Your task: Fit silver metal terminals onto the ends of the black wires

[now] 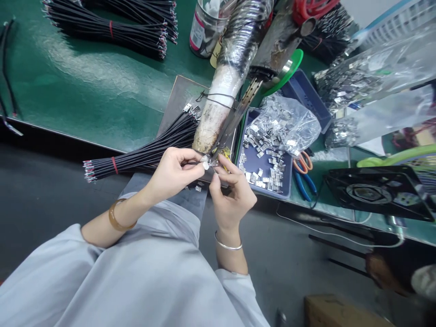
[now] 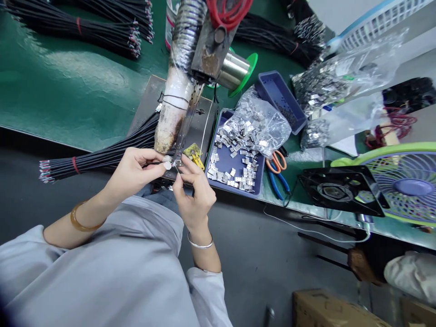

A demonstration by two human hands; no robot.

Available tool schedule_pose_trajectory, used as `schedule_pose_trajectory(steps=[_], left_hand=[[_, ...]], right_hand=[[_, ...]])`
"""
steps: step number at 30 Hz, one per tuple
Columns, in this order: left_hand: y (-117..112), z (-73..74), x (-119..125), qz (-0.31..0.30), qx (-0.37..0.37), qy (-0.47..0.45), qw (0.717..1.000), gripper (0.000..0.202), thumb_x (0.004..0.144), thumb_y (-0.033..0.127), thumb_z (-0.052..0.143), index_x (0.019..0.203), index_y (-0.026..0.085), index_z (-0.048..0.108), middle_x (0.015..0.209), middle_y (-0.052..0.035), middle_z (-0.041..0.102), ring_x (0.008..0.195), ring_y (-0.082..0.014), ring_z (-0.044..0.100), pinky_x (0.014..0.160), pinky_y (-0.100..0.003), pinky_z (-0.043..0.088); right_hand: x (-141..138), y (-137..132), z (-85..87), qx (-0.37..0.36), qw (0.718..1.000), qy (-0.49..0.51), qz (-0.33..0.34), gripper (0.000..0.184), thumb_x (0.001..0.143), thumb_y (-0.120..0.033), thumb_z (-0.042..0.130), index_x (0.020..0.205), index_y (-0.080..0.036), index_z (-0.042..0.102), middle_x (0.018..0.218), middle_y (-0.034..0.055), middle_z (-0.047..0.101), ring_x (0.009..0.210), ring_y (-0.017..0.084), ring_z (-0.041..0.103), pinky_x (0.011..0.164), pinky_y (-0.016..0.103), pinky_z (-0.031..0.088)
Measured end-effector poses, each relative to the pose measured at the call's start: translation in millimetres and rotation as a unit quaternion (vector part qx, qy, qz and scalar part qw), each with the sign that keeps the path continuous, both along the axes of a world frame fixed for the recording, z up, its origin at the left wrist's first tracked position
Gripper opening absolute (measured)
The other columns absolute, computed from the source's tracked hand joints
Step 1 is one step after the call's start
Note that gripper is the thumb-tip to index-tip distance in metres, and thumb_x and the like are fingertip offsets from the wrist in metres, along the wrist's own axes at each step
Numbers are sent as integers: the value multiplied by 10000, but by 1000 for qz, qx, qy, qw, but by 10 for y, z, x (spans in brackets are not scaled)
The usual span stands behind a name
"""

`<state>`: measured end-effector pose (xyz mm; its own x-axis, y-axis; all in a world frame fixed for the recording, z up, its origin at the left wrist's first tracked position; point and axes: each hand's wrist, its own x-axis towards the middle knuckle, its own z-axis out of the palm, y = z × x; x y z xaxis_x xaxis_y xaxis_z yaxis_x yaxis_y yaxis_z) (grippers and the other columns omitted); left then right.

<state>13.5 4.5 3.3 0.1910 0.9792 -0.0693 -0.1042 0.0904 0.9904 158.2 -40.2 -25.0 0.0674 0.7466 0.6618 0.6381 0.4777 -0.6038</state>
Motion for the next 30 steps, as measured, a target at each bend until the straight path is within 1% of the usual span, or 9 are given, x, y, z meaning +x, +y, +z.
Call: schedule_pose_trajectory(steps=[5, 9, 12, 16, 20, 24, 26, 28, 30], left_hand=[[-17, 18, 2, 17, 25, -2, 1000, 162, 718, 223, 682, 604, 116, 726, 501, 31, 463, 474, -51, 334, 428, -168, 265], [-26, 29, -2, 26, 38, -6, 999, 157, 726, 226, 679, 637, 115, 745, 497, 38, 458, 454, -45, 325, 405, -164, 234], [-28, 26, -4, 21, 39, 3, 999, 157, 721, 220, 671, 640, 111, 750, 515, 31, 495, 468, -46, 341, 423, -164, 272], [-37, 4, -6, -3, 29, 26, 999, 150, 712, 209, 664, 675, 114, 773, 589, 3, 604, 512, -63, 418, 478, -180, 354], [-48, -3, -5, 13, 34, 35, 999, 162, 725, 229, 666, 678, 124, 780, 572, -1, 616, 512, -72, 435, 476, -187, 354], [-49, 23, -7, 17, 40, 17, 999, 152, 711, 222, 671, 692, 129, 789, 672, -27, 710, 576, -93, 535, 531, -185, 438], [-49, 33, -6, -1, 29, 11, 1000, 152, 707, 211, 663, 690, 126, 788, 675, -21, 713, 576, -92, 545, 540, -182, 453], [-54, 33, -3, -17, 16, 13, 1000, 153, 708, 202, 652, 689, 122, 781, 648, -9, 691, 554, -83, 524, 525, -176, 440], [-60, 21, 3, -16, 15, 17, 1000, 153, 719, 202, 646, 688, 119, 771, 614, 2, 659, 527, -73, 490, 509, -174, 421]], right_hand=[[-13, 14, 65, -6, 1000, 7, 11, 144, 900, -84, 651, 869, -219, 612, 1189, 83, 784, 1053, 215, 787, 856, 356, 704], [-16, 6, 98, 0, 1000, 6, 19, 150, 883, -73, 665, 872, -218, 630, 1200, 77, 782, 1124, 219, 764, 884, 356, 700], [-8, 0, 111, 0, 1000, 6, 17, 149, 878, -79, 666, 853, -218, 619, 1177, 69, 788, 1082, 211, 776, 854, 351, 704], [14, 10, 128, 0, 1000, -14, -1, 151, 879, -91, 672, 842, -223, 608, 1077, 51, 810, 987, 201, 797, 804, 332, 697], [7, 26, 172, 7, 999, -48, -14, 147, 879, -98, 691, 873, -233, 634, 1039, 30, 814, 990, 206, 797, 810, 338, 682], [-3, 20, 209, 14, 997, -68, -20, 160, 870, -95, 704, 865, -237, 631, 1040, 27, 812, 970, 197, 797, 802, 327, 674], [7, 14, 207, 13, 998, -65, -19, 156, 875, -106, 695, 847, -237, 615, 1035, 29, 811, 945, 191, 798, 788, 319, 671], [22, 13, 198, 12, 998, -63, -16, 156, 881, -108, 687, 837, -233, 607, 1007, 26, 812, 930, 184, 799, 784, 308, 664], [30, 19, 194, 10, 998, -67, -16, 154, 882, -105, 693, 838, -230, 615, 978, 20, 811, 923, 183, 798, 781, 303, 655]])
